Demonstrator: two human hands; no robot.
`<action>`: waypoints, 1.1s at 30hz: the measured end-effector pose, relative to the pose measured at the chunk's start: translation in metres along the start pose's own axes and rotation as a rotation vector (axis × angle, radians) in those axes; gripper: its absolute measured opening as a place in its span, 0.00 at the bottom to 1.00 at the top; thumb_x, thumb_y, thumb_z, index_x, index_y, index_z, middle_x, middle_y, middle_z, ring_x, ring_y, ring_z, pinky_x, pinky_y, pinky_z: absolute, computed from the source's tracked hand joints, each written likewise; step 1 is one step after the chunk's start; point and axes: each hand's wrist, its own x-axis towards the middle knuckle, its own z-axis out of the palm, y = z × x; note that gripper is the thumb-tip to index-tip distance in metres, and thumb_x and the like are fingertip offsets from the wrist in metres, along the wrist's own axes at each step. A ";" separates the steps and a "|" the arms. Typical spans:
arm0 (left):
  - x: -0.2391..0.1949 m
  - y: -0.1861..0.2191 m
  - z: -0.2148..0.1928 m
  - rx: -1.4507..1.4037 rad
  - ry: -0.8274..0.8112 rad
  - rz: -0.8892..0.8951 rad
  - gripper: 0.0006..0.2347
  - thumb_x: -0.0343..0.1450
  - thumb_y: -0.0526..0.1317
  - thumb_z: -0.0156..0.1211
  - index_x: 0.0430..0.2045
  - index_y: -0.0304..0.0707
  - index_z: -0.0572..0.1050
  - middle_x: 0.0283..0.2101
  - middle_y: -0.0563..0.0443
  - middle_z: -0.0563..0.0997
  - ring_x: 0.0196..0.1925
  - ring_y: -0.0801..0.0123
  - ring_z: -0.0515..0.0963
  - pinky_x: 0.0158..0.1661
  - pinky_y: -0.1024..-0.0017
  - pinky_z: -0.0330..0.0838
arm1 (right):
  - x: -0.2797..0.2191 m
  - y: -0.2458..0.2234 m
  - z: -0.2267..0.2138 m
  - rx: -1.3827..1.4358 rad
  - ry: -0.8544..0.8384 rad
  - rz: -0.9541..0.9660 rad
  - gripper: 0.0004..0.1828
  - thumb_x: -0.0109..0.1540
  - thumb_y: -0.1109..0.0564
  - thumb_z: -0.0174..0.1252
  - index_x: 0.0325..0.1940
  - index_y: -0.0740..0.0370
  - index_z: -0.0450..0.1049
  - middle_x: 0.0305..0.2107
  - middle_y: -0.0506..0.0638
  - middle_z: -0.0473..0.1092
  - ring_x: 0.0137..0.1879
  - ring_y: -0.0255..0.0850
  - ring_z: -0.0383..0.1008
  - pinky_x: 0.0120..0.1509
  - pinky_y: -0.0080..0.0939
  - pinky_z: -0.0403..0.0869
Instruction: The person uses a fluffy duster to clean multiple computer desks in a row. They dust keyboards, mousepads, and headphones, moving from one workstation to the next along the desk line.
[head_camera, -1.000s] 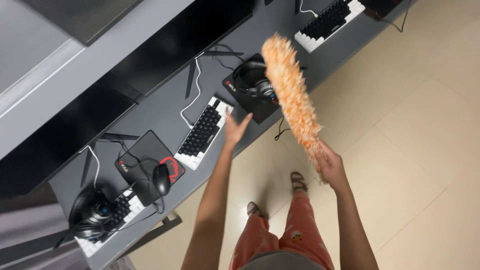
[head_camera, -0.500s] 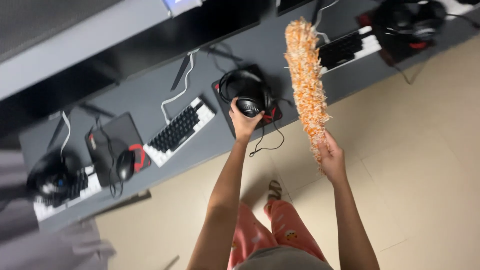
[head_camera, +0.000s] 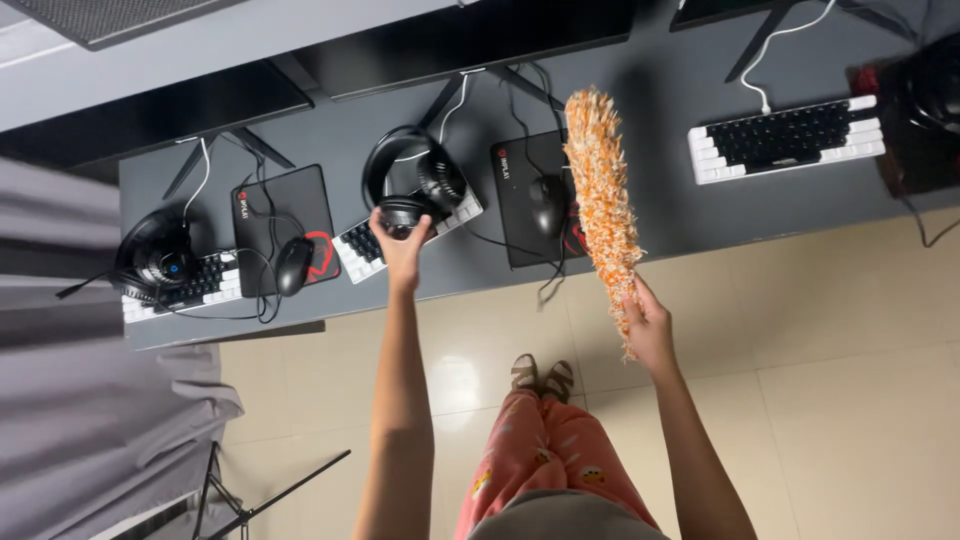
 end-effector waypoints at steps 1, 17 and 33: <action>0.004 0.002 -0.007 0.001 0.004 0.003 0.41 0.61 0.34 0.75 0.65 0.44 0.49 0.57 0.48 0.67 0.54 0.63 0.75 0.48 0.63 0.79 | 0.001 0.005 0.004 0.001 -0.005 -0.002 0.25 0.69 0.56 0.52 0.72 0.57 0.67 0.31 0.43 0.73 0.27 0.25 0.63 0.29 0.32 0.66; -0.093 -0.044 0.061 0.779 0.124 0.355 0.21 0.70 0.35 0.62 0.58 0.34 0.68 0.54 0.37 0.73 0.53 0.50 0.75 0.59 0.60 0.70 | 0.004 0.016 0.044 -0.076 0.044 -0.078 0.25 0.70 0.56 0.52 0.73 0.60 0.65 0.45 0.53 0.77 0.44 0.33 0.75 0.49 0.36 0.74; -0.045 -0.124 0.195 1.379 -0.303 -0.008 0.54 0.55 0.49 0.80 0.73 0.41 0.45 0.67 0.38 0.63 0.63 0.44 0.66 0.53 0.56 0.76 | 0.004 0.058 -0.028 -0.288 0.120 -0.369 0.26 0.65 0.69 0.52 0.69 0.64 0.68 0.59 0.62 0.72 0.58 0.52 0.78 0.60 0.43 0.75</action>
